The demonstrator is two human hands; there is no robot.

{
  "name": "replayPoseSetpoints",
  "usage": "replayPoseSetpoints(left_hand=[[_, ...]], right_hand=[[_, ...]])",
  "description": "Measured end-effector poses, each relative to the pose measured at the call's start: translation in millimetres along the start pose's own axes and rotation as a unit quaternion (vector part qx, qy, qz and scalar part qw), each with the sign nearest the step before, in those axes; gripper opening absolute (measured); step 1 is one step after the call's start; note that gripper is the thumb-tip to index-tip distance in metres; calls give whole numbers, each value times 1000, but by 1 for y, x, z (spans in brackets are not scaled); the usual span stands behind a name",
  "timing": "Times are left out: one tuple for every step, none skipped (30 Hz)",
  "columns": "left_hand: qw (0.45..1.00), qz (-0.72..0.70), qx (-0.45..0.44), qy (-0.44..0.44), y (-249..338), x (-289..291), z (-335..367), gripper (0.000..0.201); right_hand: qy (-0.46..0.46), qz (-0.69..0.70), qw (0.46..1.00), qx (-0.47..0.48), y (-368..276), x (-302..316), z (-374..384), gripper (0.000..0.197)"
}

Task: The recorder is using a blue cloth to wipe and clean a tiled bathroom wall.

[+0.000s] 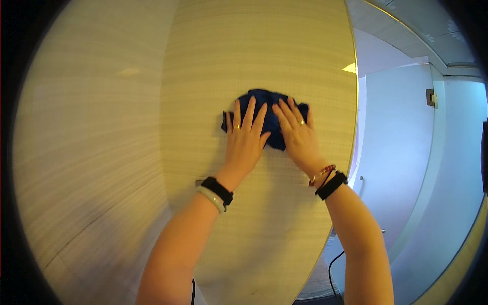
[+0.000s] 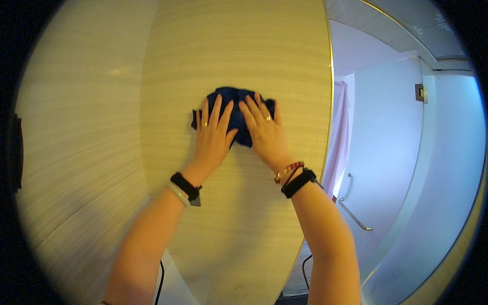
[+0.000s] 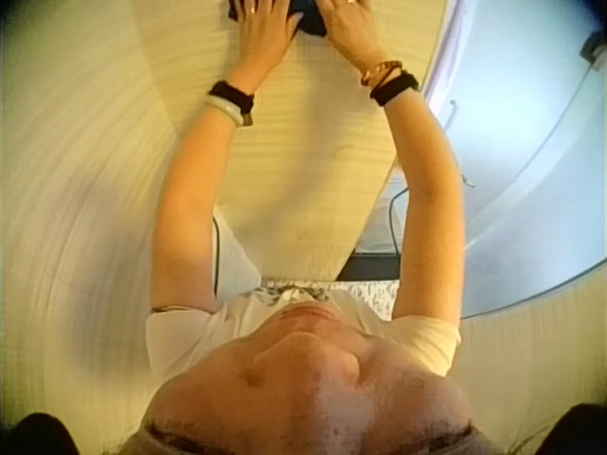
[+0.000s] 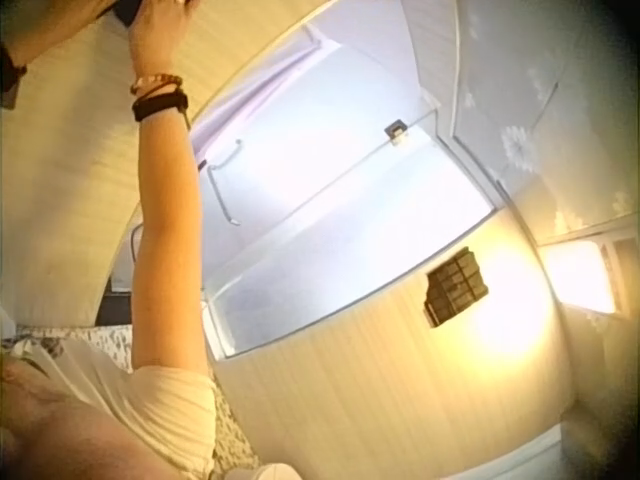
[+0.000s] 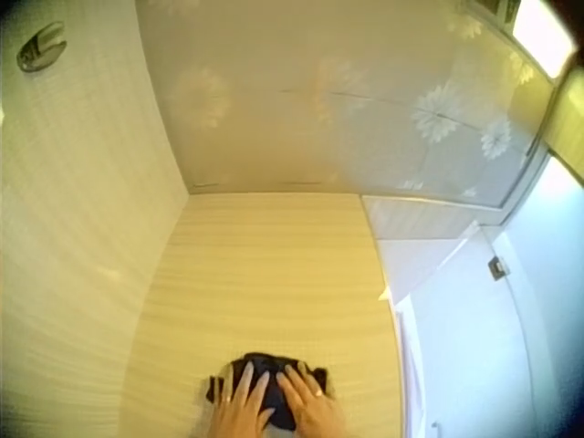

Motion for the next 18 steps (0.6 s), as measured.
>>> replayPoseSetpoints(left_hand=[[1000,3,0,20,0,1,1,65],[999,13,-6,46,0,4,1,64],[998,13,-7,58,-2,3,1,63],[997,13,-9,72,-3,4,1,62],[997,13,-8,76,-4,3,1,62],[995,15,-14,93,-3,1,2,61],[994,21,-20,109,-2,2,2,60],[994,20,-19,109,-2,0,3,60],[993,22,-17,115,-1,-1,7,60],[993,23,-16,119,0,-2,8,59],[992,27,-10,126,1,-3,7,57],[992,28,-9,123,-1,-3,8,57],[991,31,-9,126,-3,-2,8,56],[991,34,-9,128,-5,-1,8,55],[993,27,-4,117,-4,-3,9,53],[993,27,-5,115,-3,-4,10,53],[994,24,-5,111,-2,-4,12,52],[994,20,-6,106,-1,-5,13,52]], right_hand=[[7,-15,1000,6,-1,2,2,50],[15,-31,999,12,-1,3,4,50],[14,-32,999,14,-2,0,4,50],[26,-49,998,23,-4,2,5,50],[37,-65,997,32,-6,3,5,50],[36,-70,996,34,-4,1,3,50],[45,-71,996,36,-3,2,2,49],[53,-72,995,37,-2,1,0,49],[51,-15,998,20,3,1,1,47],[50,-17,998,19,3,1,-1,47],[56,5,998,19,4,1,-3,46],[62,29,997,18,3,1,-2,46],[61,32,998,17,3,0,-2,46],[60,30,998,16,1,-1,-2,46],[61,25,998,16,3,-1,0,46],[61,25,998,14,5,0,0,46],[57,23,998,11,7,0,-1,47],[53,20,998,7,8,0,-1,48]])
Point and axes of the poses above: each hand's wrist, its own z-axis towards the middle knuckle, its own x-axis out of the back of the hand, y = z × x, the point moved 8 cm from there along z, towards the middle knuckle, and after that the axes turned 3 degrees about z, right-handed, at the moved point
